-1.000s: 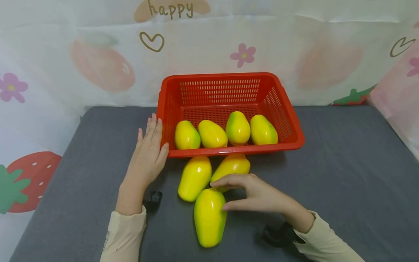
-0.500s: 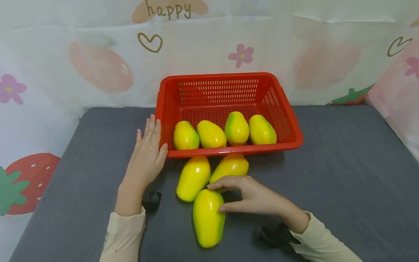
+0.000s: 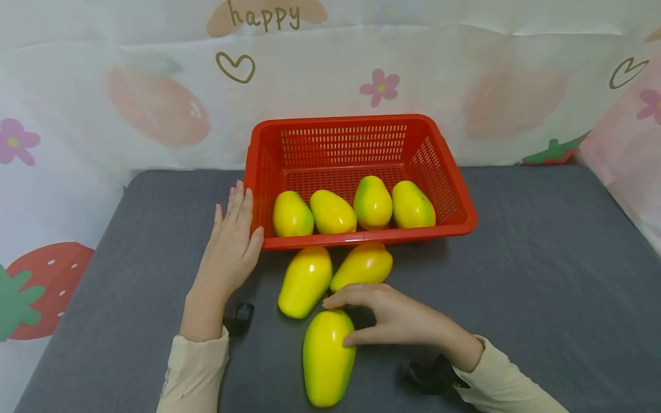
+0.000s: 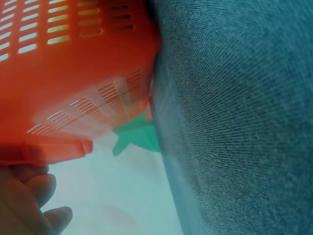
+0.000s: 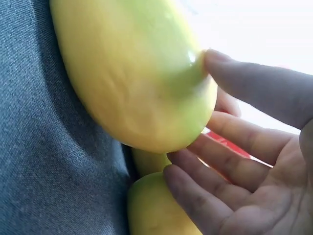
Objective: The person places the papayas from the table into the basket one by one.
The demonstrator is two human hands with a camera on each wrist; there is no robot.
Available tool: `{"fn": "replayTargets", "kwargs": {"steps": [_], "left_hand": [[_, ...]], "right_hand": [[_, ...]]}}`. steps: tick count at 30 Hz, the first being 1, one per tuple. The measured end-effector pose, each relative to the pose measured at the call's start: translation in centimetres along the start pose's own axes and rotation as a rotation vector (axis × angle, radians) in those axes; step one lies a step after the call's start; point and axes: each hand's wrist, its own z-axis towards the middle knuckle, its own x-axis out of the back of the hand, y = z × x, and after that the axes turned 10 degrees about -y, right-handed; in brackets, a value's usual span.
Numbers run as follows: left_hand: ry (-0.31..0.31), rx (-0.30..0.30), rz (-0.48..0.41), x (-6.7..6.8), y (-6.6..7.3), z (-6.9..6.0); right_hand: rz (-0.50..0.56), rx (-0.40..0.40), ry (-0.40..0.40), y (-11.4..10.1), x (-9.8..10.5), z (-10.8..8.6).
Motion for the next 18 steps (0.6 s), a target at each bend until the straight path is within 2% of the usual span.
{"fn": "replayTargets", "kwargs": {"steps": [8,15,18], "left_hand": [[0.004,0.002,-0.003,-0.03,-0.07,-0.03],[-0.001,0.002,0.000,-0.05,-0.09,-0.01],[-0.002,0.002,0.001,-0.05,-0.09,-0.01]], "right_hand": [[-0.022,0.061,-0.051,0.15,-0.06,-0.06],[-0.014,-0.004,-0.132,0.27,-0.14,-0.13],[-0.007,-0.028,-0.143,0.25,-0.25,-0.10]]}}
